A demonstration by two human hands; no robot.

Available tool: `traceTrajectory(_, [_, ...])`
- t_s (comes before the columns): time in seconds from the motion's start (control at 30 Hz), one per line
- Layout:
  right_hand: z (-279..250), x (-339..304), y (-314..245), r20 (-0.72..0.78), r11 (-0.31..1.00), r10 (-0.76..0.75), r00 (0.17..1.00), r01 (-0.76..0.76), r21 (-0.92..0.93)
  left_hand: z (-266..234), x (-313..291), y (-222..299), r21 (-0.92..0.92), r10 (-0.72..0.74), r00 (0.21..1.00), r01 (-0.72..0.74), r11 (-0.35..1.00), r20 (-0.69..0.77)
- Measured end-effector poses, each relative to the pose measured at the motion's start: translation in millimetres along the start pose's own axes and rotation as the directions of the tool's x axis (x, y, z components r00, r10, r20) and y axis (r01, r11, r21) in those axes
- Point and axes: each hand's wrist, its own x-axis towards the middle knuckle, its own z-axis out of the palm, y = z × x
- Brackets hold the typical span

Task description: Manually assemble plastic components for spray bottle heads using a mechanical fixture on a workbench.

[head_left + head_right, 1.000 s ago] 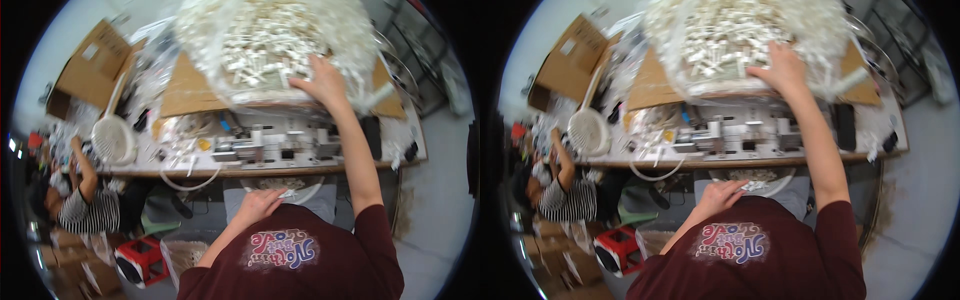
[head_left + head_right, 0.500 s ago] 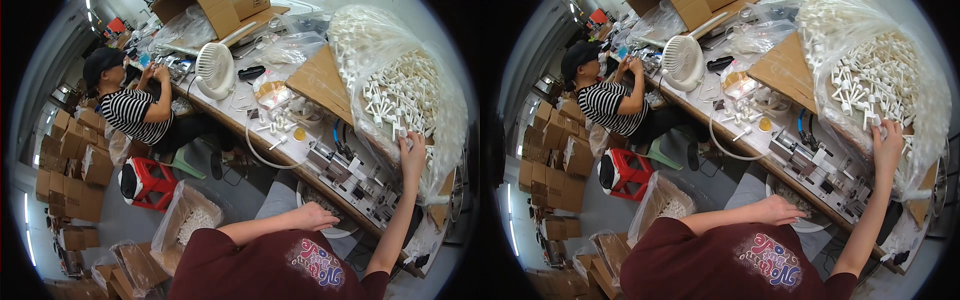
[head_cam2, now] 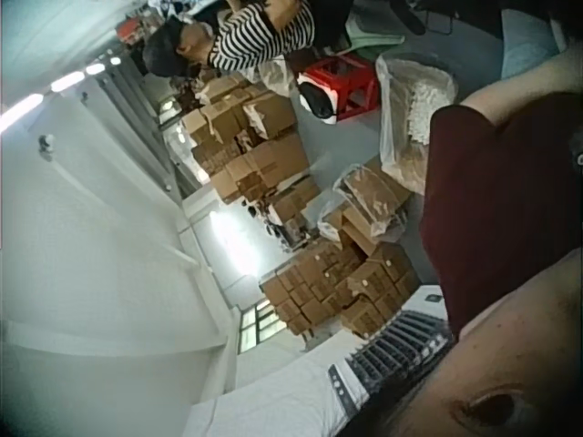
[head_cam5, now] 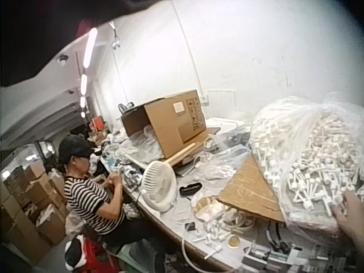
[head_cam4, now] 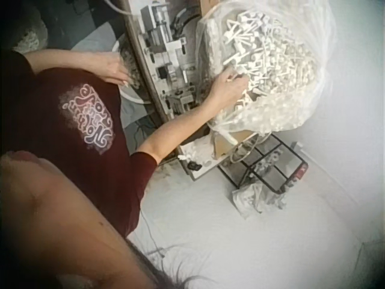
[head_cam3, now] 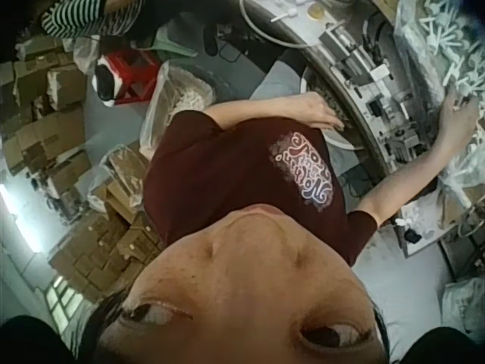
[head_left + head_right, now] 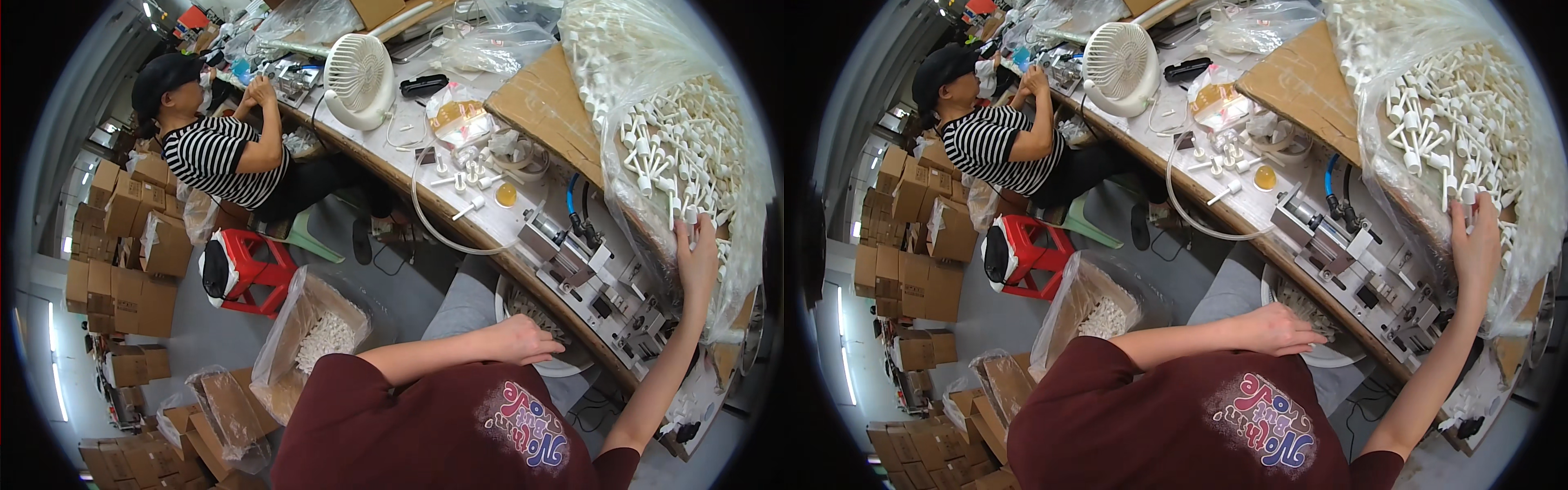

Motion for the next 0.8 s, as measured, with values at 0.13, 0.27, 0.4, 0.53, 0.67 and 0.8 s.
traceTrajectory(0.13, [8.6,1.6,16.1,-0.087,0.991,-0.116,0.989,0.11,-0.071,1.6,-2.1,-1.6,-0.029,-0.023,1.0,0.022,0.999,-0.011])
traceTrajectory(0.27, [6.7,1.4,23.4,-0.094,0.984,-0.169,0.981,0.163,-0.072,-0.7,-0.1,-2.6,-0.043,-0.037,0.999,0.037,0.998,0.0])
traceTrajectory(0.4, [8.8,2.9,27.1,-0.121,0.993,-0.118,0.986,0.114,-0.038,1.7,-2.6,-7.8,-0.027,0.001,0.999,-0.002,1.0,-0.054])
traceTrajectory(0.53, [24.7,6.4,48.9,-0.118,0.983,-0.178,0.977,0.182,0.022,-1.0,-1.3,-9.3,-0.042,-0.005,0.997,0.001,0.999,-0.072])
traceTrajectory(0.67, [8.7,4.4,33.8,-0.094,0.986,-0.102,0.99,0.114,0.123,-2.3,2.2,-12.7,-0.006,0.019,0.998,-0.019,1.0,-0.062])
traceTrajectory(0.8, [2.2,6.1,23.4,-0.024,0.928,0.041,0.999,-0.029,0.37,-2.7,1.6,-10.9,-0.012,0.049,0.996,-0.05,0.999,-0.079])
